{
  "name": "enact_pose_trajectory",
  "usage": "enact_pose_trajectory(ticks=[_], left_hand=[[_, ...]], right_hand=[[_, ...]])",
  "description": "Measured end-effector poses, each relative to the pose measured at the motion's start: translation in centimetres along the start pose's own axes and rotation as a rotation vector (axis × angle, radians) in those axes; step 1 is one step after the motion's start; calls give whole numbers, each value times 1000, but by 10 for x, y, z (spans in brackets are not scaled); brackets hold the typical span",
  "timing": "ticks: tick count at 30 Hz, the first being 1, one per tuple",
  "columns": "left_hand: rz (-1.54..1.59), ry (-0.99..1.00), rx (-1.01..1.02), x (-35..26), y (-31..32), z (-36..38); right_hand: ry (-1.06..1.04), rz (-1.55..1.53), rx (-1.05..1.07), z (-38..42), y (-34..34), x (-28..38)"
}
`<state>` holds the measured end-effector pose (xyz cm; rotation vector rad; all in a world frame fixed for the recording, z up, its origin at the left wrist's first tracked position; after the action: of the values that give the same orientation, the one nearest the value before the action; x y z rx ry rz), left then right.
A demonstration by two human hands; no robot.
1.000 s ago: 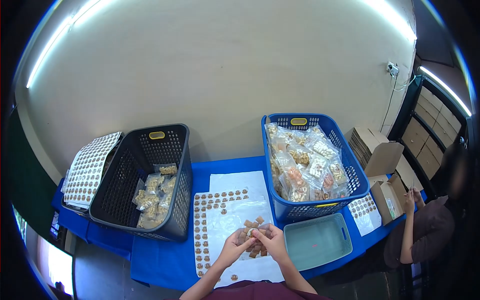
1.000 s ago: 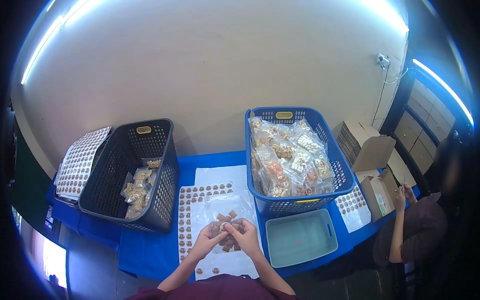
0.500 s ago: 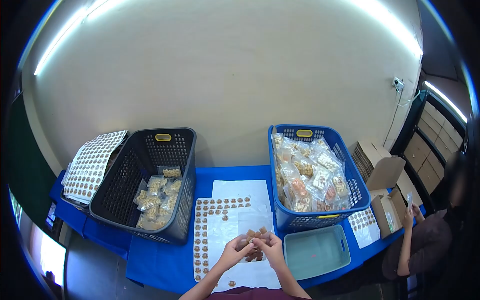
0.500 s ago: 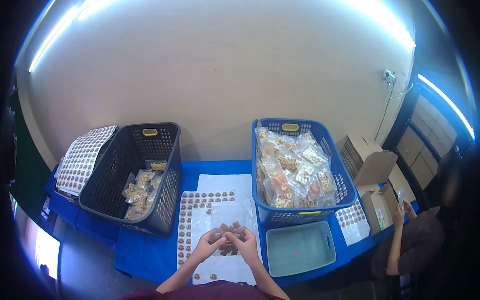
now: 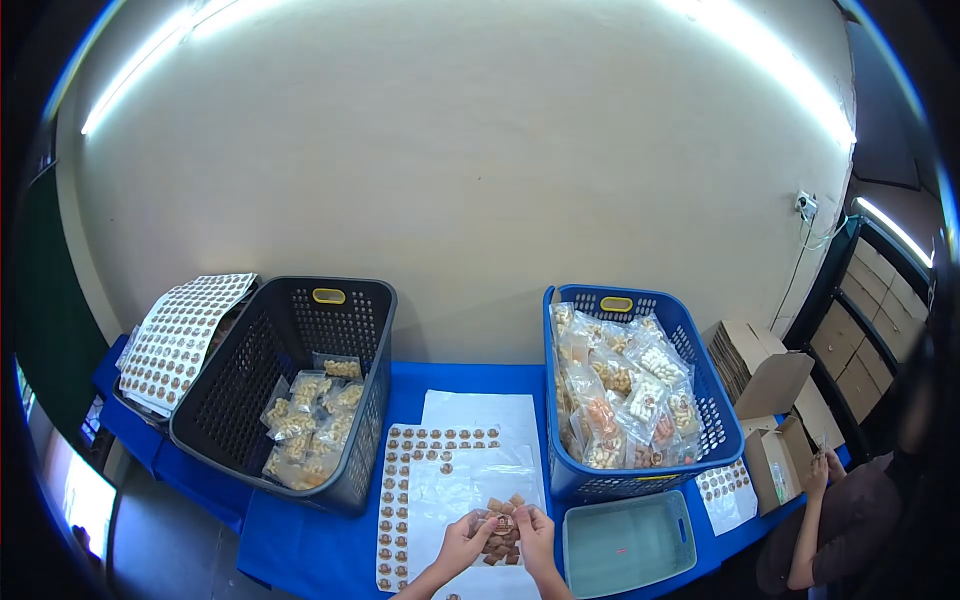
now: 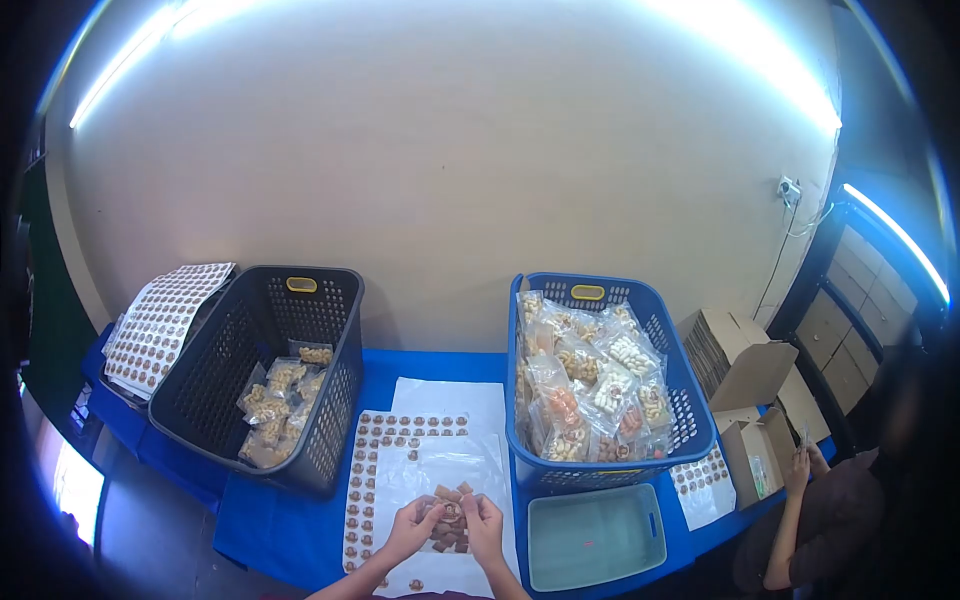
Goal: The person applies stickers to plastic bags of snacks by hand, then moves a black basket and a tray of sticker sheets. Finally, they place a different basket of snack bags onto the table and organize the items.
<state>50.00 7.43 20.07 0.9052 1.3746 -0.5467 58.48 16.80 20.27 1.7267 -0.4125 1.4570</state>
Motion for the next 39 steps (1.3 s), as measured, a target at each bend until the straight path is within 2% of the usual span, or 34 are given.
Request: enact_pose_trajectory(ticks=[3, 6, 7, 10, 13, 16, 17, 22, 23, 26, 27, 29, 37, 39], left_hand=[[20, -11, 8, 18, -10, -12], [-163, -103, 111, 9, -18, -24], [-114, -179, 129, 1, -17, -26], [-145, -136, 102, -7, -10, -28], [-231, -55, 58, -2, -7, -29], [-169, -36, 93, -6, -6, -24], [-182, -110, 121, -6, -7, -21], [116, -123, 84, 8, -1, -5], [162, -112, 81, 8, 1, -4], [45, -78, 66, -4, 7, 3], [50, -138, 89, -6, 6, 4], [77, -93, 85, -3, 2, 3], [93, -88, 79, -9, -3, 6], [95, -101, 109, -16, -2, 5]], right_hand=[[72, -79, 70, -2, 3, 10], [-11, 54, 155, -6, 7, 2], [-31, 117, 94, -10, 5, -1], [-92, 115, 68, -13, 4, 4], [-67, 43, -1, -14, 4, 6], [-5, -51, -1, -8, 5, 5], [3, -33, -7, -5, 4, 3], [99, -88, 0, 3, 9, 25], [48, -26, 57, -4, -6, 6], [74, 60, 122, 6, 8, 20], [62, 54, 141, 8, 10, 21], [30, 44, 181, 7, 10, 21], [149, 101, 275, 12, 9, 25], [75, 168, 287, 16, 12, 33]])
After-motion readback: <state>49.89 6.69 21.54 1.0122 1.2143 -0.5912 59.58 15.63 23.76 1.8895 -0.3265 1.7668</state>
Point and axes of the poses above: each hand's wrist, its own z-axis away from the middle knuckle, its own y-axis out of the palm, x = y × z, the point moved 4 cm from there along -z, towards the middle knuckle, and after that the axes turned 2 degrees about x, right-handed, at the moved point
